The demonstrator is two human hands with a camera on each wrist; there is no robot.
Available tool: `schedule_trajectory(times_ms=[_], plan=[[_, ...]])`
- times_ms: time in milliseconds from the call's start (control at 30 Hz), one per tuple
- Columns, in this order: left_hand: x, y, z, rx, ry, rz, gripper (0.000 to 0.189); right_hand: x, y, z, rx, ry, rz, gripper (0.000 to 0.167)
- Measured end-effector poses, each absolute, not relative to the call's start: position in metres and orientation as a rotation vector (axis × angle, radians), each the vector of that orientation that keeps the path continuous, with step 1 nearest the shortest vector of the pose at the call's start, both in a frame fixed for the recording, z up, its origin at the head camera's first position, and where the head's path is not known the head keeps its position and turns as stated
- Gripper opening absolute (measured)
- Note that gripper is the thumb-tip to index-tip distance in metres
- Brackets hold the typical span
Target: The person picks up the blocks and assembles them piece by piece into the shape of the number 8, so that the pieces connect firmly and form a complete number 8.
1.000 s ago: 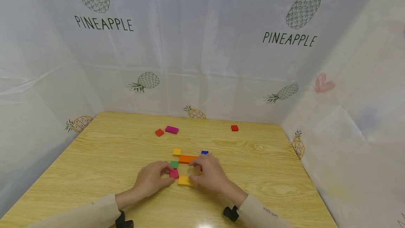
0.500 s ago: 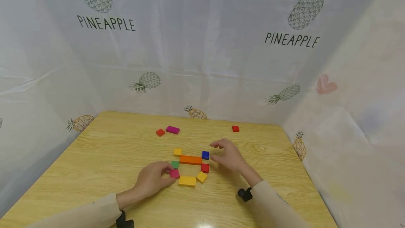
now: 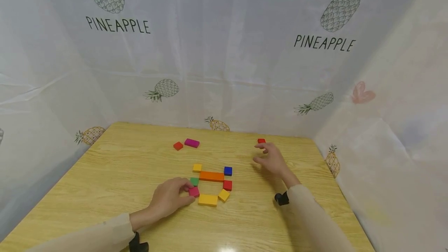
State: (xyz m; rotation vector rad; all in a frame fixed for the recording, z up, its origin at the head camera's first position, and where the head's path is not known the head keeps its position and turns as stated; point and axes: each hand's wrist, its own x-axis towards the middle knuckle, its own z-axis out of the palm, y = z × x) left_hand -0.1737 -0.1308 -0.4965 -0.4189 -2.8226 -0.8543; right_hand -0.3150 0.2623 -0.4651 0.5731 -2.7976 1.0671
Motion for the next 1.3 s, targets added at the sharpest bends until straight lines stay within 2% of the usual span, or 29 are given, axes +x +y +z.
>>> schedule_trajectory(times_ms=[267,500,833,1067,1300], plan=[[-0.174,-0.133,-0.497,-0.415,-2.817,-0.843,0.026,-0.345,0.274,-0.468,0.510,-2.807,1.142,0.051],[-0.174,-0.133,-0.497,-0.406,-2.817,-0.842,0.026,-0.367,0.283,-0.478,0.484,-2.855,1.122,0.060],[-0.175,-0.132,-0.494,-0.408,-2.835,-0.861,0.025,-0.383,0.287,-0.480,0.492,-2.927,1.082,0.072],[-0.175,-0.132,-0.496,-0.415,-2.831,-0.857,0.025,-0.392,0.288,-0.480,0.506,-2.963,1.002,0.073],[-0.175,-0.131,-0.495,-0.416,-2.828,-0.872,0.025,-0.401,0.288,-0.481,0.506,-2.990,1.025,0.066]])
